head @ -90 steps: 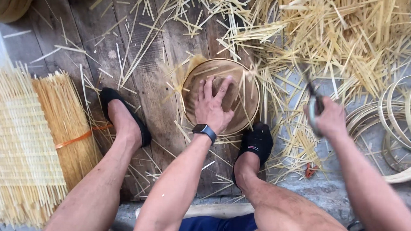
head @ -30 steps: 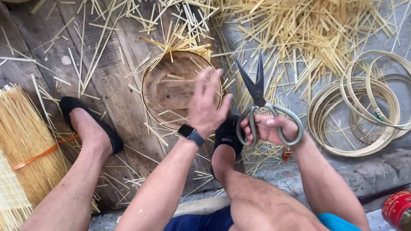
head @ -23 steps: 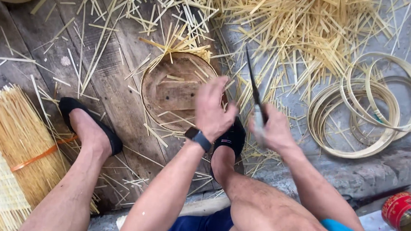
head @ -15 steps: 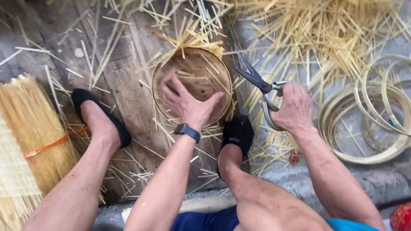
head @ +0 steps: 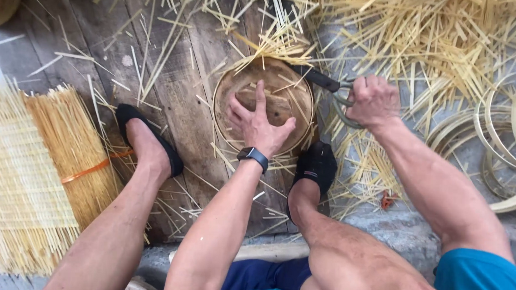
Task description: The person sits on the floor weaving a bamboo basket. They press a woven bamboo mat over a round wooden mold, trim the excess strips with scissors, bend a thin bamboo rim hoop around the edge, and tuck the protruding strip ends to secure the rim.
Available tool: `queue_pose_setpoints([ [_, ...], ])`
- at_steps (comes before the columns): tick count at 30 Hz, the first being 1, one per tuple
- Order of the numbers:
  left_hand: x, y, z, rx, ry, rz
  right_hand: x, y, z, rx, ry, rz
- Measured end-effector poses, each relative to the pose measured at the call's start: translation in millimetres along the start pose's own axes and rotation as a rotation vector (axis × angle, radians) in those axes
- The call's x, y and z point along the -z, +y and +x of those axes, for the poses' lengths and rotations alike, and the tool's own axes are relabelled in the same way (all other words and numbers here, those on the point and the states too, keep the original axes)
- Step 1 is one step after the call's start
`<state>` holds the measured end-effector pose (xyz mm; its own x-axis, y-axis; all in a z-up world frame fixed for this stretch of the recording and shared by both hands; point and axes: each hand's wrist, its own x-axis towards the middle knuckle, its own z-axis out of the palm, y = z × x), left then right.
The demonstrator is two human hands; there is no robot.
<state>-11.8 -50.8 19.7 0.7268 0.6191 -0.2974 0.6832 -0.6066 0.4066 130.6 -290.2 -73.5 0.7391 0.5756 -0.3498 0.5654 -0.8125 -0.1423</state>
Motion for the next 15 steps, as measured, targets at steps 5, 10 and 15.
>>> queue_pose_setpoints([
  [5,4,6,3,-0.038,-0.008,0.029,61,-37,20,0.217,0.391,-0.201],
  [10,14,0,3,-0.083,-0.085,0.047,-14,1,28,0.161,0.130,-0.125],
  [15,19,0,1,-0.143,-0.154,0.047,23,0,17,0.190,0.205,-0.103],
])
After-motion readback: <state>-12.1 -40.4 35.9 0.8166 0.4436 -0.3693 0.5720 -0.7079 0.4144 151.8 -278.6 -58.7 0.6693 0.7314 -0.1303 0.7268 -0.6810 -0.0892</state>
